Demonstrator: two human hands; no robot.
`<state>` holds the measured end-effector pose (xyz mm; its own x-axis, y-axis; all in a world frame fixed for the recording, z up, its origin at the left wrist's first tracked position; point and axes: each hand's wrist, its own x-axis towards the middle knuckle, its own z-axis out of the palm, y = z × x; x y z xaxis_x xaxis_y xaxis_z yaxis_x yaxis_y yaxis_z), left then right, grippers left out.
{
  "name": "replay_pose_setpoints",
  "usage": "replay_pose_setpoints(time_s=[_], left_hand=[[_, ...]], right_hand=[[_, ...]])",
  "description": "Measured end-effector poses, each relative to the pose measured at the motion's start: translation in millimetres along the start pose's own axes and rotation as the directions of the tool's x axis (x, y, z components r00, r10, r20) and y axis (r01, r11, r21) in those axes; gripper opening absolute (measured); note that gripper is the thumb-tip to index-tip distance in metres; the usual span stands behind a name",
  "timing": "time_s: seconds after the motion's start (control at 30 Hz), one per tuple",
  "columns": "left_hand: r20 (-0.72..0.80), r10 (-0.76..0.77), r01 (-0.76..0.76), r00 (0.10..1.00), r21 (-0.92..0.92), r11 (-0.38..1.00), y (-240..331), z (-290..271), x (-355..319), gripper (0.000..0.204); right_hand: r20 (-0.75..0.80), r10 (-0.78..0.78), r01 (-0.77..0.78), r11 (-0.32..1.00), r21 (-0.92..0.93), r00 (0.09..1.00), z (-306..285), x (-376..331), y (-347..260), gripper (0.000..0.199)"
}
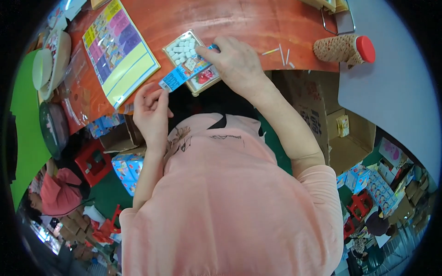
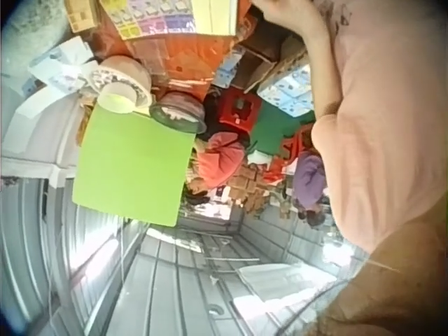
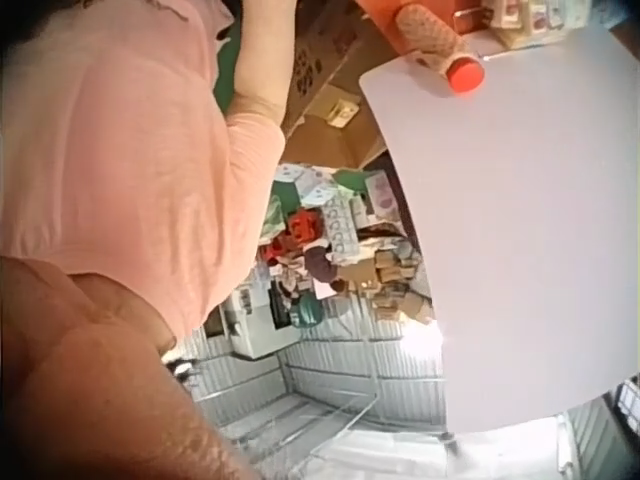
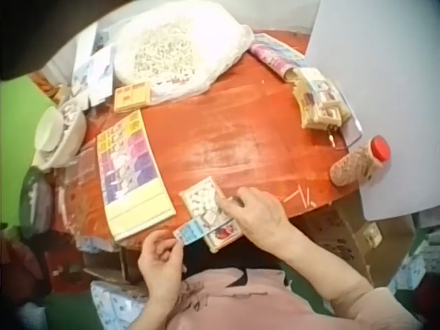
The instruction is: Applying labels to small plastic trays of marshmallows and organizing them for shipment.
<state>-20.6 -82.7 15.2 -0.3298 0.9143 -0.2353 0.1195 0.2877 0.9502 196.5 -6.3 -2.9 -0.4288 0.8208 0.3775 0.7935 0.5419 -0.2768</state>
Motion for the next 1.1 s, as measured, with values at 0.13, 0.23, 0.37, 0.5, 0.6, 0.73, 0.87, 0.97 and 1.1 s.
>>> replay_pose_setpoints(time_s=[0.13,0.23,0.37,0.5,0.6,0.73,0.87,0.97,1.1], left_hand=[[-0.070,-0.116,0.092,0.991,-0.288,0.953,-12.8,-15.9,-18.6,0.042],[0.185,-0.477,0.510,0.859,-0.237,0.827,-11.0,-14.2,-12.4,0.039],[0.479,-0.429,0.639,0.765,-0.487,0.596,-11.7,10.4,-4.3,0.036],[0.502,-0.369,0.619,0.782,-0.562,0.548,-38.0,0.5,0.0,0.031],[0.523,-0.258,0.567,0.812,-0.604,0.560,-26.6,-12.5,-9.9,0.025],[0.540,-0.099,0.475,0.836,-0.620,0.625,-5.3,-17.3,-23.8,0.024],[0.524,-0.078,0.424,0.848,-0.584,0.693,-1.4,-19.4,-32.0,0.024],[0.503,-0.076,0.393,0.861,-0.564,0.727,-6.4,-20.0,-36.1,0.025],[0.485,-0.067,0.361,0.872,-0.546,0.756,-14.5,-20.7,-36.9,0.024]], right_hand=[[0.001,-0.005,0.005,1.000,0.000,1.000,7.2,-6.9,-13.5,0.050],[0.003,-0.011,0.011,1.000,-0.004,1.000,10.7,-9.2,-15.7,0.050],[0.019,-0.038,0.038,0.999,0.025,0.999,9.1,-12.4,-25.9,0.047],[0.015,0.016,-0.018,0.989,0.148,1.000,3.6,-11.9,-30.4,0.041],[0.242,0.368,-0.382,0.377,0.844,0.898,1.9,-16.9,-36.7,0.033],[0.379,0.072,-0.315,-0.426,0.848,0.922,13.2,-19.0,-46.5,0.047],[0.342,-0.024,-0.310,-0.487,0.817,0.939,9.3,-23.0,-60.1,0.040],[0.400,-0.080,-0.405,-0.294,0.866,0.913,0.7,-28.6,-55.4,0.031],[0.360,-0.078,-0.368,-0.168,0.915,0.930,-3.8,-32.6,-52.5,0.022]])
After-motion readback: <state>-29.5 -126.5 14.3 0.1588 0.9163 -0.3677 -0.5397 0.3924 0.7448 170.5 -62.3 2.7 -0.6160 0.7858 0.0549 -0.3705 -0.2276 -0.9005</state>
